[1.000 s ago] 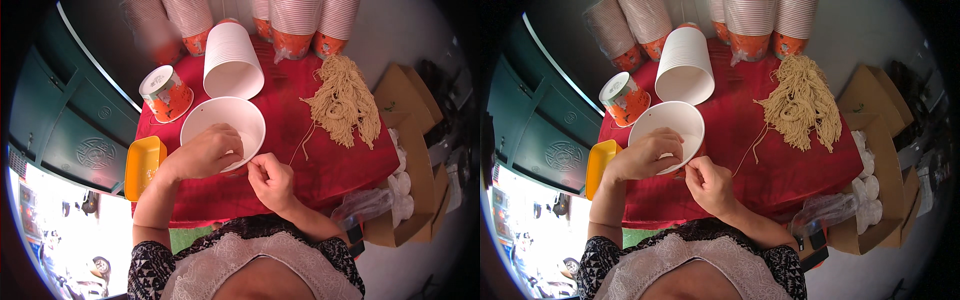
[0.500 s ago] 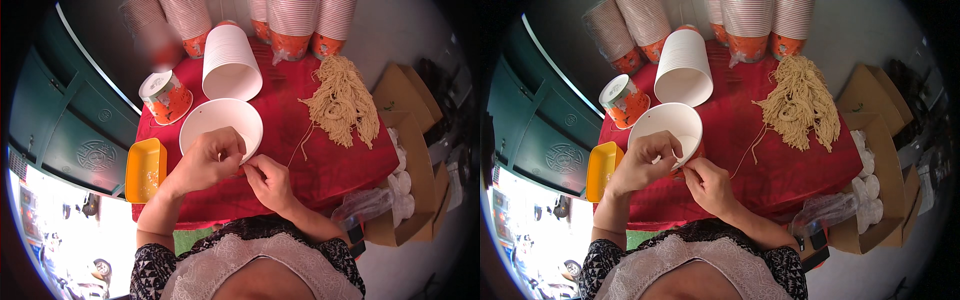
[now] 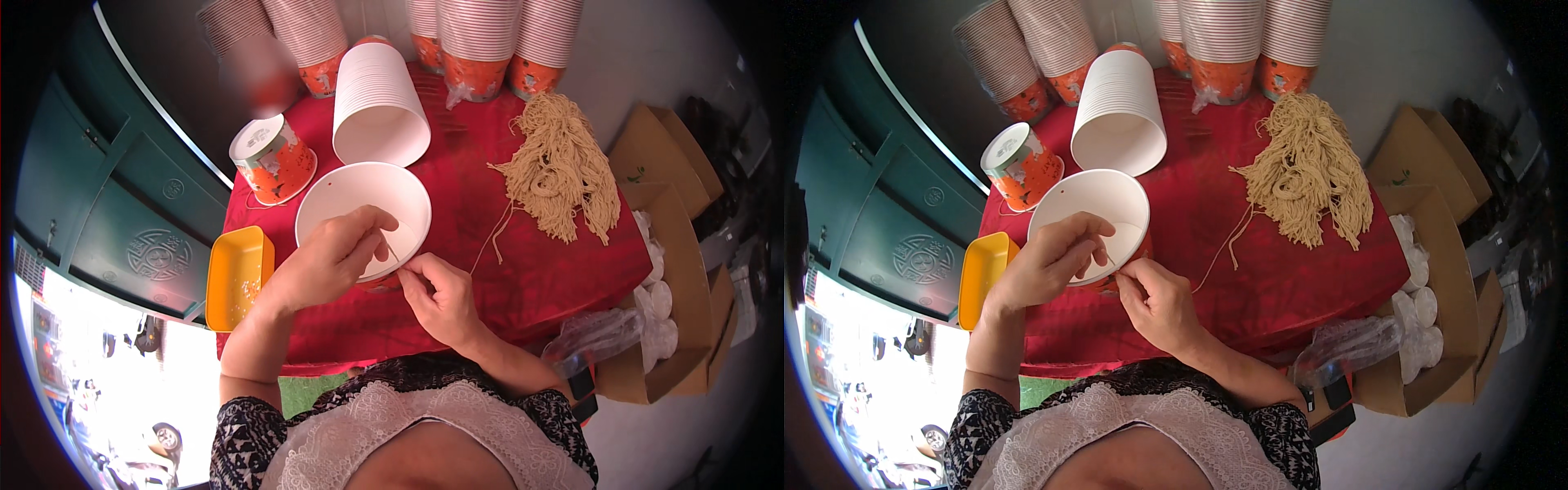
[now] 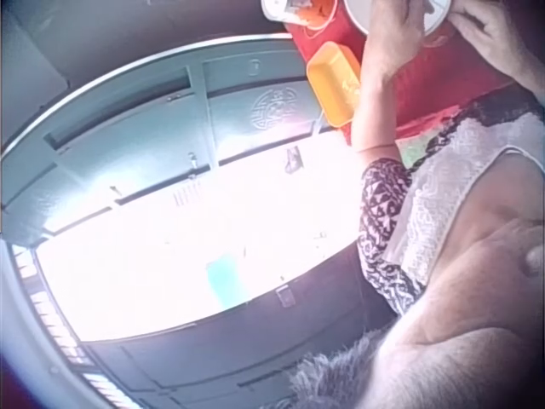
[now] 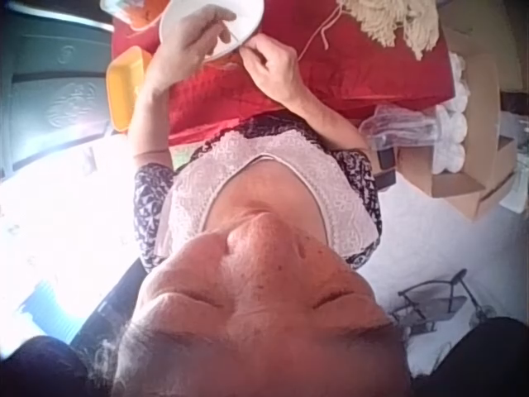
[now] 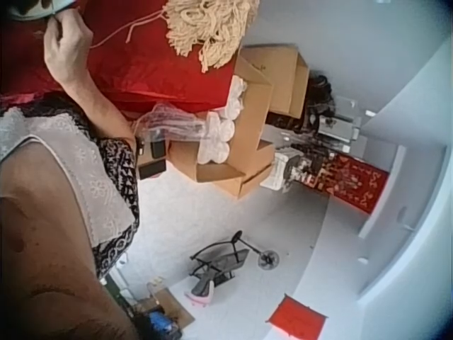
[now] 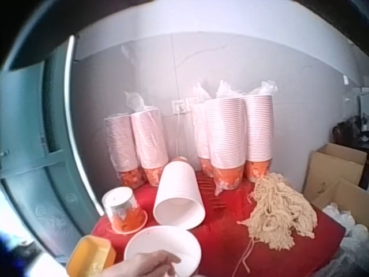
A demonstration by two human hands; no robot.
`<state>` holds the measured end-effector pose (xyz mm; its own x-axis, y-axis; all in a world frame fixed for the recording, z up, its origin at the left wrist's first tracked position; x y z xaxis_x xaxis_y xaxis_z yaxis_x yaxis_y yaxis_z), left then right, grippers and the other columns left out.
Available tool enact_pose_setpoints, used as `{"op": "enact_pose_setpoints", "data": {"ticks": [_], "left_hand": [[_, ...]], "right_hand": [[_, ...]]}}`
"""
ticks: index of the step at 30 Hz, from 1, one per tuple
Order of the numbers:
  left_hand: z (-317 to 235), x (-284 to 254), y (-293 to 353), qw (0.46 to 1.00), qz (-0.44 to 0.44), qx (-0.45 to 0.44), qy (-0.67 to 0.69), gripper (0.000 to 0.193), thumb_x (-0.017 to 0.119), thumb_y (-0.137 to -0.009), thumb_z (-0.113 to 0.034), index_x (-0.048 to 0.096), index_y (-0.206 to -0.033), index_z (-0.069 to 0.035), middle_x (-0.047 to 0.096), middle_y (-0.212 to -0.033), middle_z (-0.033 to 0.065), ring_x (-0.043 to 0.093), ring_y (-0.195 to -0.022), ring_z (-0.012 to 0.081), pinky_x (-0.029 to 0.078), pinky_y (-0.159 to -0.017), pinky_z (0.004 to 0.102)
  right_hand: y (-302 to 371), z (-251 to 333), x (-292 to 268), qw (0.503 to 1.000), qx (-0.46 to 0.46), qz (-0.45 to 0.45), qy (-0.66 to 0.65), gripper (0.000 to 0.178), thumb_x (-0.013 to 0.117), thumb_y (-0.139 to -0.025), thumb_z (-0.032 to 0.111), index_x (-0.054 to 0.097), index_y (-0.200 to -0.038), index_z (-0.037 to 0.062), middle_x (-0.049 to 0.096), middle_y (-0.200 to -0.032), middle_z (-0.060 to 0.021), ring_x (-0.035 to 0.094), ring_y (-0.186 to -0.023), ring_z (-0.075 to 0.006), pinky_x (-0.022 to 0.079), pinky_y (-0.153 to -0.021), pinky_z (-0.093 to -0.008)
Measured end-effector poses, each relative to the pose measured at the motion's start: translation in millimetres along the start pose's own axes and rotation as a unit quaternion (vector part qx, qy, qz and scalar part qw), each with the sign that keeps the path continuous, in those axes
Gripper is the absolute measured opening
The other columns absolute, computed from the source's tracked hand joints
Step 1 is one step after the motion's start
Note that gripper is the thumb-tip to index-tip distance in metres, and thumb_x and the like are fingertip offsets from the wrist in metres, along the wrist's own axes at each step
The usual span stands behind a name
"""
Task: Unpacking stacks of large paper buckets and threading string handles through pre-punched holes on the sides.
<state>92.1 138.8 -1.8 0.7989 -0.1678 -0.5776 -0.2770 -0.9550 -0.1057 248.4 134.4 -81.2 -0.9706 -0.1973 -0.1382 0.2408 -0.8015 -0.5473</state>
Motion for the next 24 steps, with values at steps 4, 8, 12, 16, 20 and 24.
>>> {"op": "enact_pose_setpoints", "data": {"ticks": [4, 8, 12, 16, 20, 24], "left_hand": [[4.5, -2.5, -2.6, 0.998, 0.046, 0.020, -0.030, 0.020, 0.058, -0.091, -0.007, 0.063, -0.106, 0.004, 0.067, -0.085, 0.0140, 0.066, -0.083, 0.0217, 0.051, -0.073, 0.0339], [6.3, 1.2, -5.1, 0.996, 0.081, 0.019, -0.037, 0.018, 0.062, -0.088, -0.005, 0.065, -0.104, 0.004, 0.066, -0.080, 0.0084, 0.063, -0.071, 0.0174, 0.049, -0.066, 0.0304], [7.2, 2.6, -7.0, 0.995, 0.062, 0.022, -0.069, 0.013, 0.064, -0.086, -0.006, 0.065, -0.092, 0.005, 0.067, -0.075, 0.0115, 0.066, -0.067, 0.0222, 0.050, -0.063, 0.0364], [-7.3, 2.1, 0.4, 0.988, -0.010, 0.038, -0.152, 0.013, 0.065, -0.086, -0.007, 0.062, -0.081, 0.004, 0.065, -0.073, 0.0111, 0.063, -0.065, 0.0205, 0.048, -0.060, 0.0355], [-13.7, 3.5, 7.2, 0.990, -0.040, 0.047, -0.125, 0.018, 0.067, -0.084, -0.004, 0.056, -0.071, 0.003, 0.060, -0.072, 0.0093, 0.057, -0.062, 0.0181, 0.045, -0.058, 0.0324], [2.3, 11.2, 5.1, 0.995, -0.034, 0.060, 0.065, 0.020, 0.068, -0.083, 0.001, 0.054, -0.069, 0.002, 0.062, -0.076, 0.0050, 0.054, -0.064, 0.0097, 0.042, -0.056, 0.0265]], "right_hand": [[0.0, 0.5, 0.6, 1.000, -0.003, -0.003, 0.002, 0.006, 0.064, -0.086, -0.004, 0.059, -0.087, -0.0029, 0.064, -0.076, -0.0170, 0.067, -0.064, -0.0252, 0.049, -0.055, -0.0333], [-0.7, 1.2, 0.4, 1.000, -0.005, -0.004, 0.003, 0.006, 0.065, -0.086, -0.003, 0.059, -0.087, -0.0027, 0.064, -0.076, -0.0168, 0.067, -0.064, -0.0252, 0.049, -0.055, -0.0335], [-0.8, 1.2, 0.1, 1.000, -0.010, -0.005, 0.005, 0.006, 0.065, -0.086, -0.003, 0.059, -0.088, -0.0024, 0.064, -0.076, -0.0164, 0.067, -0.064, -0.0255, 0.049, -0.055, -0.0336], [-0.7, 1.0, -2.2, 1.000, -0.004, -0.007, 0.006, 0.007, 0.065, -0.085, -0.003, 0.059, -0.088, -0.0023, 0.064, -0.076, -0.0163, 0.067, -0.064, -0.0265, 0.049, -0.055, -0.0338], [0.5, -1.1, -4.0, 1.000, 0.000, -0.004, 0.017, 0.007, 0.065, -0.085, -0.003, 0.059, -0.088, -0.0023, 0.064, -0.076, -0.0164, 0.066, -0.065, -0.0274, 0.050, -0.056, -0.0341], [-1.1, 1.0, -2.8, 1.000, -0.002, -0.006, 0.004, 0.006, 0.065, -0.085, -0.003, 0.060, -0.087, -0.0022, 0.064, -0.076, -0.0167, 0.066, -0.065, -0.0282, 0.050, -0.056, -0.0347]]}}
Point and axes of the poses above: each hand's wrist, its own y-axis away from the middle knuckle, its own x-axis out of the palm, z = x × y, the point moved 4 cm from there along -y, towards the middle knuckle
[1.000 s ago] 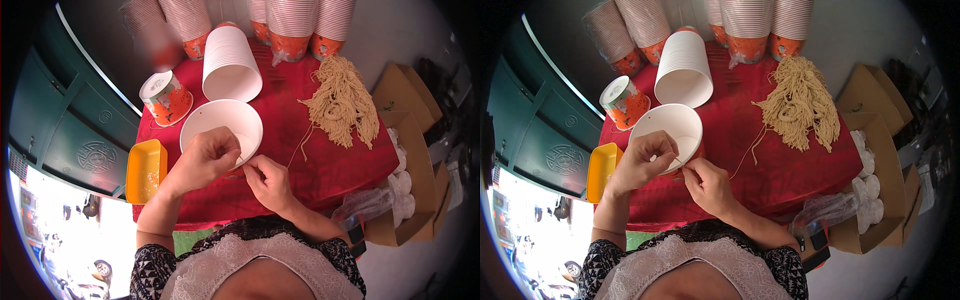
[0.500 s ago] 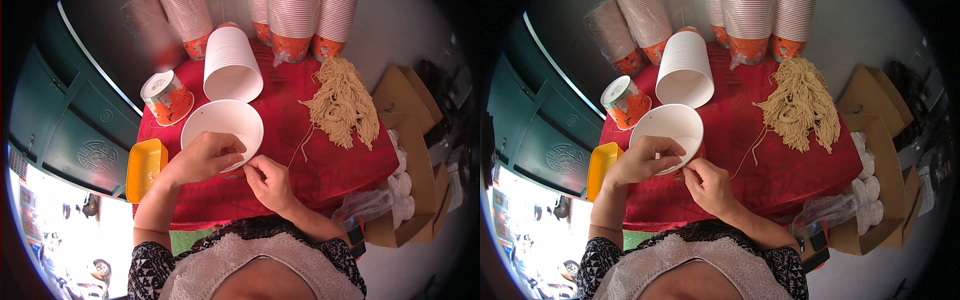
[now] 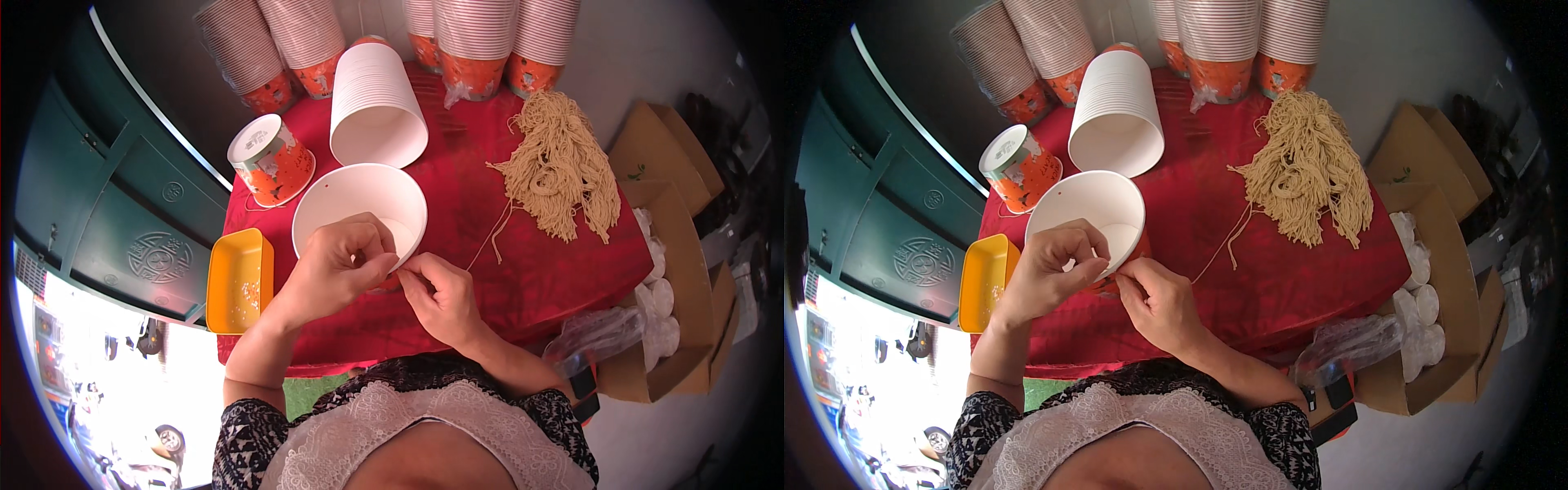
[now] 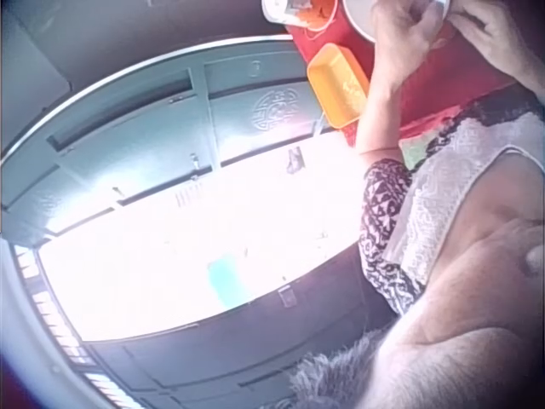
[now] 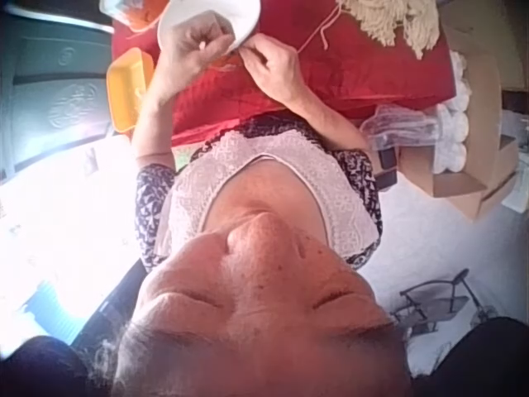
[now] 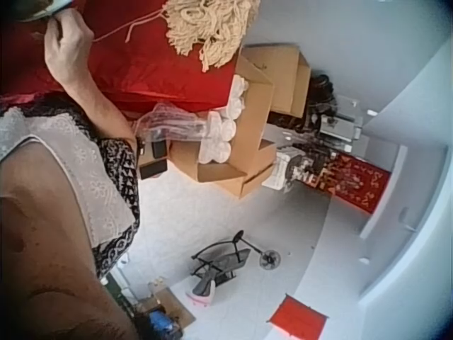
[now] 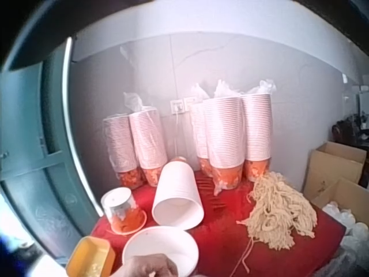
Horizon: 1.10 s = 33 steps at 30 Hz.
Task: Unpacking stacks of large paper buckets and threading string handles through pre-punched holes on the sides.
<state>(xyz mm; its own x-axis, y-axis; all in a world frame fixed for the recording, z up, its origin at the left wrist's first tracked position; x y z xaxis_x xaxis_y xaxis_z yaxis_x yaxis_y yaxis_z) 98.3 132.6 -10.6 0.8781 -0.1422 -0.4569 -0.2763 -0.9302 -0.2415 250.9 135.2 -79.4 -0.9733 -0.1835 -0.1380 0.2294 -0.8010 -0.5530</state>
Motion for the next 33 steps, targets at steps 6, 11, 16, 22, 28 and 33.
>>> {"op": "enact_pose_setpoints", "data": {"ticks": [6, 11, 16, 22, 28, 33], "left_hand": [[6.1, 7.4, -5.0, 0.987, 0.037, -0.062, 0.141, 0.019, 0.064, -0.089, -0.001, 0.058, -0.071, 0.001, 0.062, -0.070, 0.0020, 0.049, -0.058, 0.0049, 0.039, -0.050, 0.0214], [2.7, 7.2, -13.4, 0.979, 0.053, -0.120, 0.153, 0.016, 0.064, -0.090, -0.003, 0.061, -0.075, 0.002, 0.058, -0.063, 0.0007, 0.048, -0.055, 0.0045, 0.037, -0.048, 0.0205], [12.9, 6.6, -14.1, 0.979, 0.064, -0.114, 0.154, 0.012, 0.065, -0.090, -0.004, 0.064, -0.080, 0.003, 0.058, -0.065, -0.0006, 0.049, -0.056, 0.0043, 0.037, -0.048, 0.0200], [9.8, 9.1, -14.3, 0.968, 0.081, -0.110, 0.208, 0.007, 0.068, -0.088, -0.003, 0.065, -0.086, 0.003, 0.060, -0.072, -0.0011, 0.049, -0.059, 0.0033, 0.036, -0.049, 0.0195], [9.8, 11.4, -16.0, 0.970, 0.078, -0.129, 0.191, 0.008, 0.069, -0.088, -0.004, 0.064, -0.086, 0.001, 0.058, -0.070, -0.0015, 0.048, -0.059, 0.0029, 0.036, -0.049, 0.0191], [14.3, 8.2, -16.0, 0.974, 0.080, -0.127, 0.171, 0.009, 0.067, -0.090, -0.005, 0.063, -0.083, 0.000, 0.058, -0.071, -0.0019, 0.049, -0.060, 0.0035, 0.037, -0.050, 0.0199]], "right_hand": [[-1.4, -4.5, -0.5, 1.000, 0.012, 0.008, 0.007, 0.005, 0.065, -0.085, -0.002, 0.060, -0.085, -0.0020, 0.063, -0.075, -0.0168, 0.065, -0.064, -0.0293, 0.049, -0.055, -0.0354], [-4.2, -4.8, -5.4, 1.000, 0.001, -0.013, -0.022, 0.006, 0.066, -0.089, 0.001, 0.063, -0.085, -0.0021, 0.062, -0.070, -0.0066, 0.054, -0.060, -0.0087, 0.042, -0.053, -0.0251], [-17.9, 6.9, -29.6, 0.986, 0.109, 0.063, -0.109, 0.010, 0.062, -0.092, 0.006, 0.063, -0.085, -0.0014, 0.057, -0.069, 0.0038, 0.046, -0.062, -0.0015, 0.038, -0.053, -0.0214], [-37.5, 21.4, -37.3, 0.995, 0.075, 0.057, -0.042, 0.005, 0.063, -0.090, 0.002, 0.062, -0.087, -0.0024, 0.062, -0.070, -0.0012, 0.053, -0.065, -0.0031, 0.043, -0.055, -0.0231], [-55.2, 36.8, -27.4, 0.994, -0.006, 0.091, -0.055, 0.003, 0.060, -0.091, 0.000, 0.061, -0.092, -0.0023, 0.065, -0.075, -0.0064, 0.061, -0.069, -0.0103, 0.049, -0.060, -0.0262], [-62.5, 33.7, -36.0, 0.977, 0.034, 0.193, -0.087, 0.012, 0.050, -0.088, -0.008, 0.061, -0.087, -0.0010, 0.059, -0.082, -0.0024, 0.051, -0.070, -0.0068, 0.041, -0.058, -0.0219]]}}
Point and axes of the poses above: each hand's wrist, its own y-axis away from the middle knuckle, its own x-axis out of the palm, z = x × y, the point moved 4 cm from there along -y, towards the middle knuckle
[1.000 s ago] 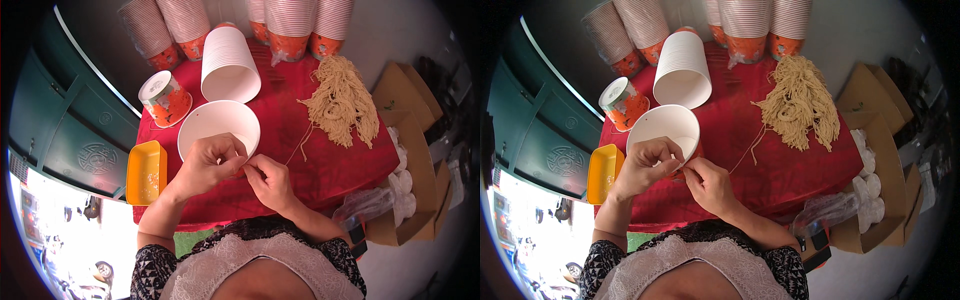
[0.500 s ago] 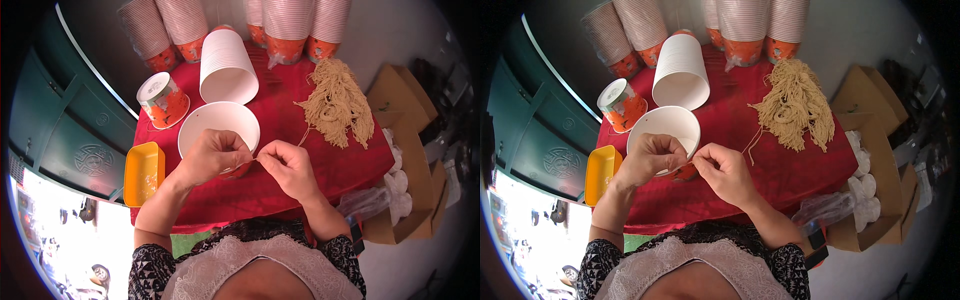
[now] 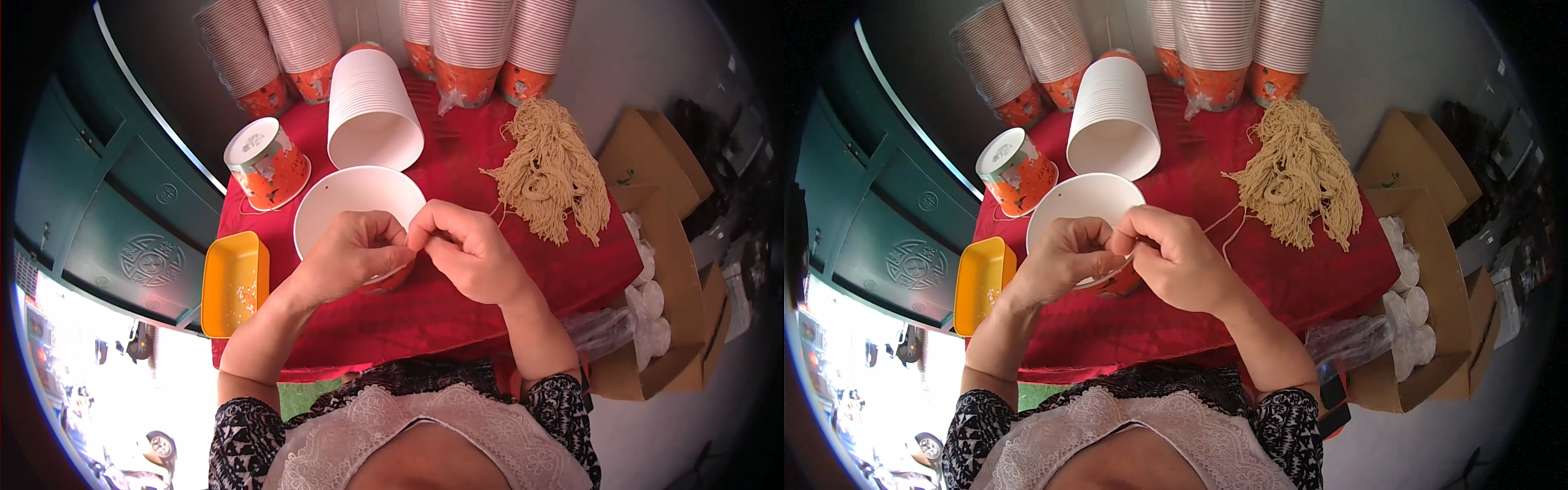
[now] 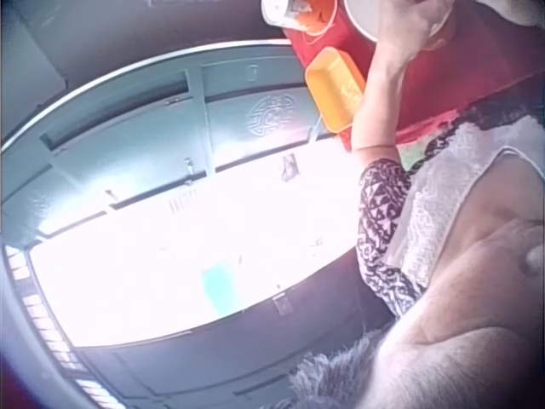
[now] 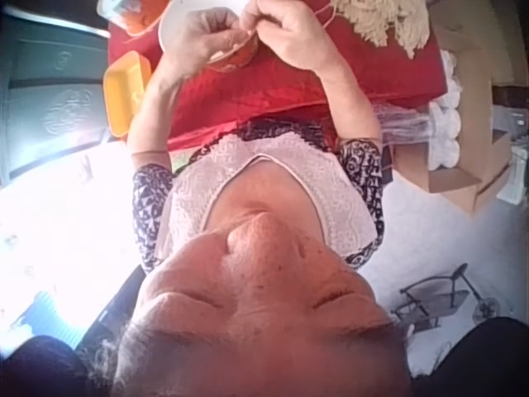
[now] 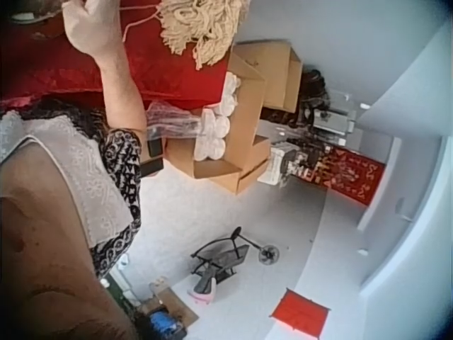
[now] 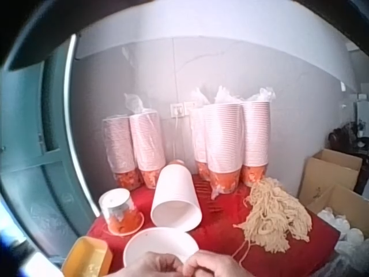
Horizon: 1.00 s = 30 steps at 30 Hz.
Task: Unpacking stacks of large paper buckets and threading string handles through pre-punched holes on the sides.
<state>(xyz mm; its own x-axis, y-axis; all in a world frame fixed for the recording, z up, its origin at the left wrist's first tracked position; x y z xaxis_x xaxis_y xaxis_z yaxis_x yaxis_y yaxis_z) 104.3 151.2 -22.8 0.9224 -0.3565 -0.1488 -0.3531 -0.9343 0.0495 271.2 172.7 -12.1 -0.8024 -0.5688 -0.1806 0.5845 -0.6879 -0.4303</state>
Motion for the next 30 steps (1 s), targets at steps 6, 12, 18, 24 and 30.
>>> {"op": "enact_pose_setpoints", "data": {"ticks": [6, 12, 18, 24, 30], "left_hand": [[-2.0, -0.8, -0.4, 0.999, 0.001, 0.010, 0.034, 0.006, 0.066, -0.089, -0.003, 0.063, -0.086, 0.001, 0.061, -0.078, 0.0005, 0.052, -0.068, 0.0056, 0.041, -0.058, 0.0216], [-0.3, -1.0, -1.2, 0.999, 0.003, 0.016, 0.039, 0.006, 0.065, -0.090, -0.003, 0.063, -0.089, 0.002, 0.061, -0.078, 0.0017, 0.052, -0.067, 0.0064, 0.041, -0.057, 0.0221], [-0.5, -0.2, -2.2, 0.999, 0.013, 0.004, 0.033, 0.007, 0.065, -0.090, -0.004, 0.062, -0.089, 0.002, 0.061, -0.077, 0.0024, 0.051, -0.065, 0.0068, 0.041, -0.056, 0.0226], [0.3, 1.2, -3.1, 0.999, -0.009, 0.004, 0.033, 0.008, 0.065, -0.089, -0.003, 0.059, -0.089, 0.002, 0.062, -0.080, 0.0058, 0.056, -0.069, 0.0107, 0.045, -0.063, 0.0234], [1.4, 0.7, -4.1, 0.999, -0.028, 0.005, 0.027, 0.008, 0.064, -0.089, -0.005, 0.059, -0.087, 0.001, 0.063, -0.079, 0.0049, 0.057, -0.072, 0.0105, 0.047, -0.065, 0.0239]], "right_hand": [[11.9, -5.2, 0.5, 0.978, -0.074, -0.066, 0.183, 0.015, 0.059, -0.079, -0.009, 0.060, -0.092, -0.0039, 0.057, -0.097, -0.0104, 0.058, -0.075, -0.0184, 0.047, -0.063, -0.0288], [14.0, -7.1, 10.1, 0.981, -0.067, -0.085, 0.162, 0.020, 0.065, -0.078, -0.008, 0.061, -0.097, -0.0046, 0.057, -0.099, -0.0138, 0.064, -0.082, -0.0262, 0.053, -0.068, -0.0341], [12.8, -16.9, 13.4, 0.963, -0.130, -0.129, 0.197, 0.015, 0.067, -0.078, -0.008, 0.057, -0.088, -0.0029, 0.056, -0.095, -0.0133, 0.062, -0.079, -0.0291, 0.052, -0.065, -0.0377], [17.4, -14.4, 19.4, 0.955, -0.135, -0.152, 0.215, 0.019, 0.064, -0.077, -0.010, 0.052, -0.088, 0.0004, 0.055, -0.091, -0.0129, 0.061, -0.075, -0.0302, 0.050, -0.063, -0.0392], [25.9, -10.8, 29.2, 0.924, -0.182, -0.196, 0.273, 0.021, 0.066, -0.075, -0.009, 0.054, -0.088, 0.0012, 0.056, -0.091, -0.0117, 0.062, -0.072, -0.0285, 0.051, -0.060, -0.0376]]}}
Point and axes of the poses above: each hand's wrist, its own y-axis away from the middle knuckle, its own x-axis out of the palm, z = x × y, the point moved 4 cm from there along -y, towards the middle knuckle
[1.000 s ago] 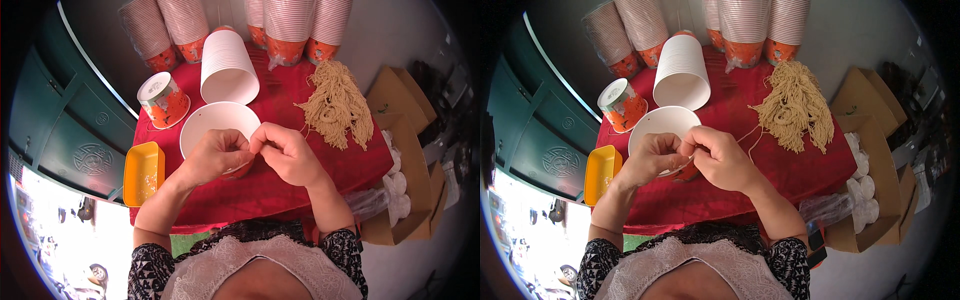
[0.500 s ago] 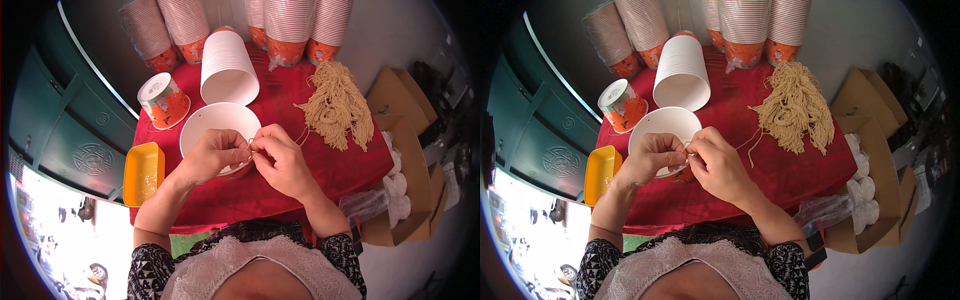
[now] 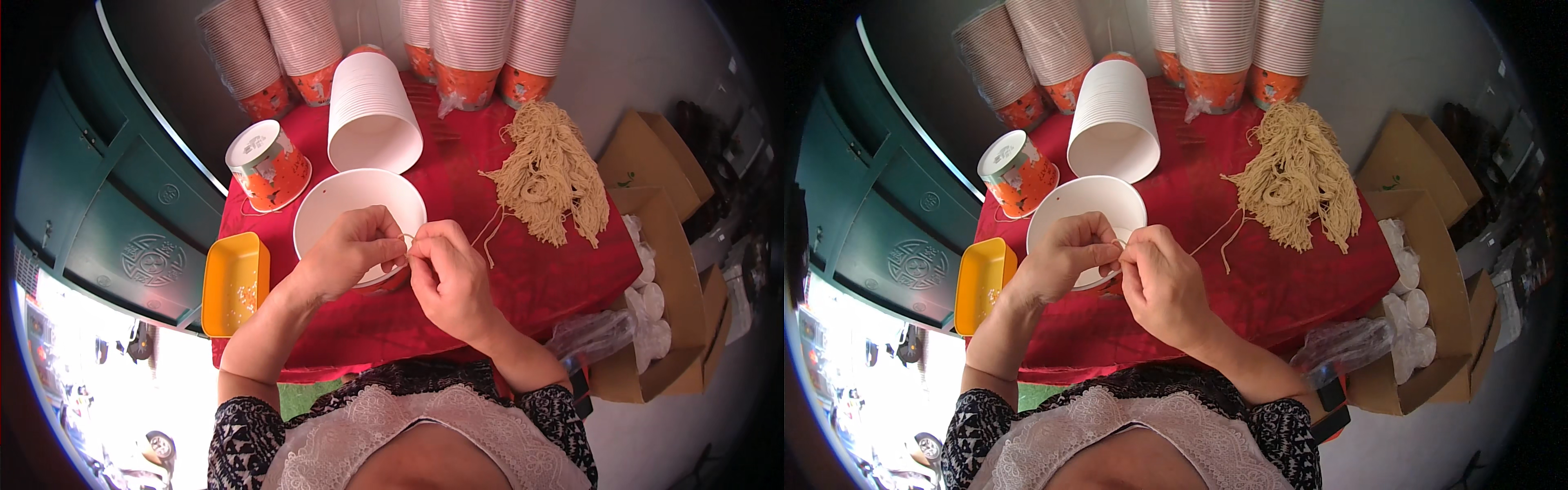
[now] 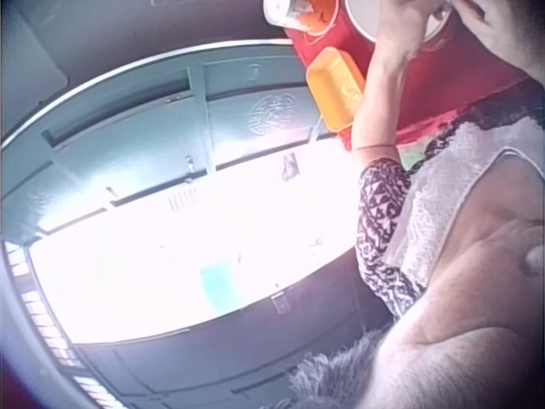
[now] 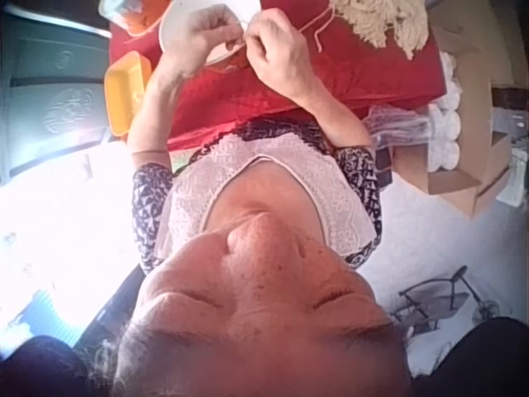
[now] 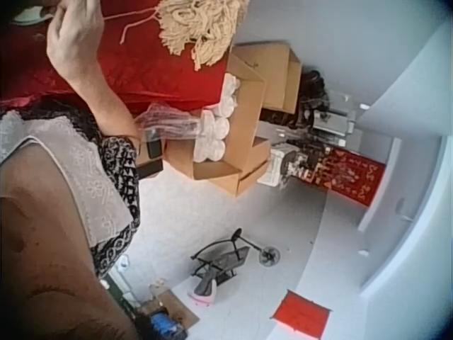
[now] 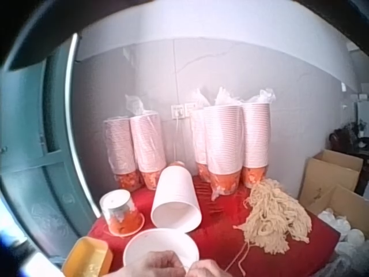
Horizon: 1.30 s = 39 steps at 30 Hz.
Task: Unpacking stacks of large paper buckets and threading string handles through pre-punched holes on the sides.
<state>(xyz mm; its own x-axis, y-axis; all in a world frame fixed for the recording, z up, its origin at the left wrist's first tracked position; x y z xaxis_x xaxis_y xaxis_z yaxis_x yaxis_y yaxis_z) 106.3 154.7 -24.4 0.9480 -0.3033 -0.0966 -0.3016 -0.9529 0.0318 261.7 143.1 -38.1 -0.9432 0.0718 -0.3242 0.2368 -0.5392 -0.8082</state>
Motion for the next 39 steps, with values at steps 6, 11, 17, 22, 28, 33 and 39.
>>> {"op": "enact_pose_setpoints", "data": {"ticks": [6, 11, 17, 22, 28, 33, 39], "left_hand": [[1.3, -4.6, 2.5, 0.999, -0.012, -0.022, -0.027, 0.009, 0.067, -0.087, -0.004, 0.059, -0.087, 0.000, 0.062, -0.080, 0.0028, 0.056, -0.074, 0.0082, 0.046, -0.065, 0.0230], [0.8, -5.1, 5.7, 1.000, 0.003, -0.012, -0.025, 0.009, 0.068, -0.085, -0.002, 0.058, -0.086, -0.001, 0.061, -0.080, 0.0014, 0.055, -0.075, 0.0070, 0.045, -0.064, 0.0226], [-1.5, 1.4, 9.9, 0.980, -0.026, 0.109, -0.167, 0.013, 0.066, -0.084, 0.003, 0.054, -0.084, -0.002, 0.061, -0.079, 0.0039, 0.057, -0.073, 0.0111, 0.047, -0.062, 0.0275], [-16.2, 19.2, 21.4, 0.872, -0.130, 0.264, -0.391, 0.019, 0.064, -0.078, 0.009, 0.052, -0.089, -0.001, 0.057, -0.081, 0.0144, 0.060, -0.073, 0.0352, 0.050, -0.063, 0.0421], [-7.9, 18.7, 27.6, 0.849, -0.181, 0.244, -0.432, 0.018, 0.067, -0.078, 0.004, 0.054, -0.089, -0.002, 0.059, -0.077, 0.0137, 0.061, -0.068, 0.0348, 0.049, -0.060, 0.0434], [-4.5, 20.1, 29.5, 0.834, -0.174, 0.266, -0.452, 0.019, 0.069, -0.079, 0.001, 0.054, -0.090, -0.003, 0.061, -0.077, 0.0134, 0.062, -0.066, 0.0344, 0.050, -0.059, 0.0428], [-4.8, 21.6, 27.8, 0.830, -0.157, 0.288, -0.452, 0.018, 0.068, -0.080, 0.002, 0.055, -0.091, -0.003, 0.062, -0.079, 0.0134, 0.064, -0.069, 0.0341, 0.050, -0.061, 0.0423]], "right_hand": [[1.1, 1.0, -0.6, 0.999, -0.032, -0.012, -0.010, 0.016, 0.068, -0.077, -0.007, 0.057, -0.087, -0.0004, 0.057, -0.091, -0.0125, 0.063, -0.073, -0.0280, 0.052, -0.061, -0.0364], [-3.5, -18.5, -0.2, 1.000, -0.014, -0.004, -0.023, 0.016, 0.063, -0.082, -0.008, 0.063, -0.098, -0.0061, 0.062, -0.095, -0.0162, 0.065, -0.082, -0.0314, 0.054, -0.069, -0.0369], [-2.8, -22.1, 6.9, 0.995, 0.039, 0.035, -0.089, 0.018, 0.061, -0.085, -0.009, 0.063, -0.102, -0.0071, 0.061, -0.096, -0.0162, 0.065, -0.081, -0.0303, 0.054, -0.069, -0.0365], [-2.1, -24.3, 6.6, 0.989, 0.070, 0.043, -0.126, 0.019, 0.059, -0.087, -0.009, 0.063, -0.105, -0.0073, 0.060, -0.096, -0.0161, 0.065, -0.081, -0.0289, 0.054, -0.069, -0.0358], [-4.7, -22.0, 5.0, 0.986, 0.068, 0.072, -0.131, 0.022, 0.057, -0.088, -0.008, 0.063, -0.110, -0.0073, 0.060, -0.098, -0.0167, 0.064, -0.085, -0.0301, 0.053, -0.071, -0.0367], [-6.5, -22.7, 4.9, 0.978, 0.095, 0.118, -0.142, 0.023, 0.056, -0.089, -0.008, 0.062, -0.112, -0.0071, 0.058, -0.100, -0.0171, 0.063, -0.088, -0.0324, 0.052, -0.075, -0.0388], [-4.4, -30.4, 6.4, 0.973, 0.087, 0.112, -0.181, 0.014, 0.057, -0.089, -0.007, 0.060, -0.102, -0.0052, 0.057, -0.100, -0.0137, 0.062, -0.087, -0.0258, 0.051, -0.075, -0.0337]]}}
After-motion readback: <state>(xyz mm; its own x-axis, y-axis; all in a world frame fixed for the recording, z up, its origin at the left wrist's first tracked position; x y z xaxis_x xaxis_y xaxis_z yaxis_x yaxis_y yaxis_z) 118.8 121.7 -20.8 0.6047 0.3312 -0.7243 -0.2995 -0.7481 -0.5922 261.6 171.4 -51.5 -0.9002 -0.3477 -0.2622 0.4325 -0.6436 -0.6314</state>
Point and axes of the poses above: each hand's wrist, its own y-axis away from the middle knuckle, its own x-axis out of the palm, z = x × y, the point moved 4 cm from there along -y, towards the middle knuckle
